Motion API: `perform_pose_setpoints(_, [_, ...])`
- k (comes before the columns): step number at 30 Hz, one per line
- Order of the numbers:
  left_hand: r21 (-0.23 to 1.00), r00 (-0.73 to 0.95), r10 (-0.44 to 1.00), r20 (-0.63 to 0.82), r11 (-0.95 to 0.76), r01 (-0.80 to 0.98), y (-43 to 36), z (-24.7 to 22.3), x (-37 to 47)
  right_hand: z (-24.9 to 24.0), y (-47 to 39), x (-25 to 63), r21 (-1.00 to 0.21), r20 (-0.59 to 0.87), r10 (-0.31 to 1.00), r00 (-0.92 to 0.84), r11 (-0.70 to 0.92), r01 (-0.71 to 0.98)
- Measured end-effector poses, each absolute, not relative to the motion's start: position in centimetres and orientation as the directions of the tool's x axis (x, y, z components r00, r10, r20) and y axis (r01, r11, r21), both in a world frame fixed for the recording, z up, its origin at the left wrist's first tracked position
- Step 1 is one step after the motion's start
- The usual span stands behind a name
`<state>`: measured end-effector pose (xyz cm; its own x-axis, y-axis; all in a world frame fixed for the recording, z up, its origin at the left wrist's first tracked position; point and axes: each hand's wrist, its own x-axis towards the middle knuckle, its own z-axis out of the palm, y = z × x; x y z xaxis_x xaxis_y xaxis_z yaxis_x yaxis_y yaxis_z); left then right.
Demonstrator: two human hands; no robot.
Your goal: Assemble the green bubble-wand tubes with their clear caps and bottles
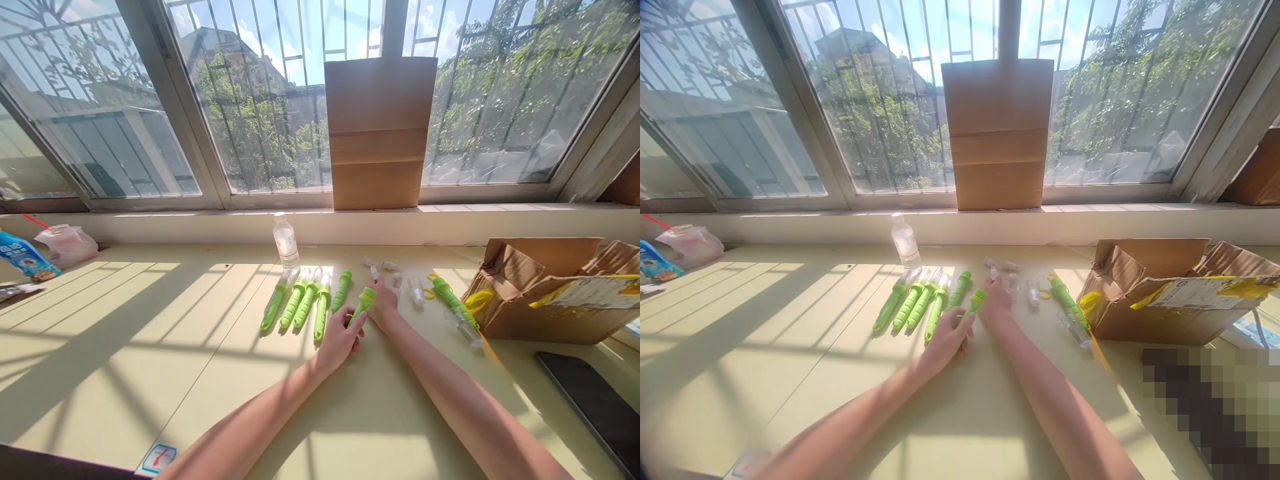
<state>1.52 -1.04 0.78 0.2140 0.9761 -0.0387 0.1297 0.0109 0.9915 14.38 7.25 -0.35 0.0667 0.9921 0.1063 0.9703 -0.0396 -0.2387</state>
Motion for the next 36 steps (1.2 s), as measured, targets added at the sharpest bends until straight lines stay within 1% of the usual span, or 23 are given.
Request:
perform_pose_setpoints(5, [0.992, 0.215, 0.976, -0.033, 0.006, 0.129, -1.1, 0.8, 1.5, -0.4, 5.4, 14.3, -0.225, 0.17, 0.985, 0.025, 0.014, 0.974])
perform_pose_setpoints(10, [0.989, 0.206, 0.977, -0.049, 0.019, 0.144, -1.2, 0.9, 1.5, -0.9, 2.5, 14.4, -0.206, 0.203, 0.979, 0.01, 0.032, 0.978])
perform_pose_setpoints(12, [0.989, 0.201, 0.978, -0.053, 0.024, 0.147, -1.3, 1.1, 1.5, -1.1, 1.3, 14.6, -0.173, 0.244, 0.97, -0.012, 0.055, 0.983])
perform_pose_setpoints(15, [0.988, 0.195, 0.979, -0.061, 0.032, 0.15, -1.4, 1.2, 1.6, -1.1, -0.6, 15.3, -0.132, 0.245, 0.967, -0.064, 0.099, 0.986])
perform_pose_setpoints(18, [0.988, 0.182, 0.981, -0.062, 0.034, 0.153, -1.4, 1.3, 1.6, -1.0, -2.3, 16.0, -0.143, 0.236, 0.969, -0.08, 0.116, 0.983])
perform_pose_setpoints(22, [0.989, 0.194, 0.979, -0.06, 0.032, 0.143, -1.3, 1.3, 1.6, -0.7, -2.8, 16.5, -0.148, 0.302, 0.951, -0.061, 0.11, 0.983])
perform_pose_setpoints(24, [0.991, 0.196, 0.979, -0.061, 0.035, 0.133, -1.3, 1.2, 1.6, -0.7, -2.2, 16.6, -0.137, 0.343, 0.935, -0.086, 0.141, 0.98])
perform_pose_setpoints(27, [0.992, 0.191, 0.98, -0.057, 0.034, 0.122, -1.2, 1.0, 1.6, -1.0, -1.2, 16.8, -0.116, 0.383, 0.903, -0.194, 0.255, 0.96])
perform_pose_setpoints(30, [0.992, 0.19, 0.981, -0.047, 0.024, 0.124, -1.2, 1.0, 1.6, -1.8, -0.5, 17.1, -0.136, 0.364, 0.893, -0.263, 0.331, 0.934])
perform_pose_setpoints(36, [0.991, 0.192, 0.98, -0.056, 0.031, 0.129, -1.3, 1.2, 1.5, -2.8, -0.1, 17.4, -0.213, 0.391, 0.885, -0.253, 0.355, 0.91])
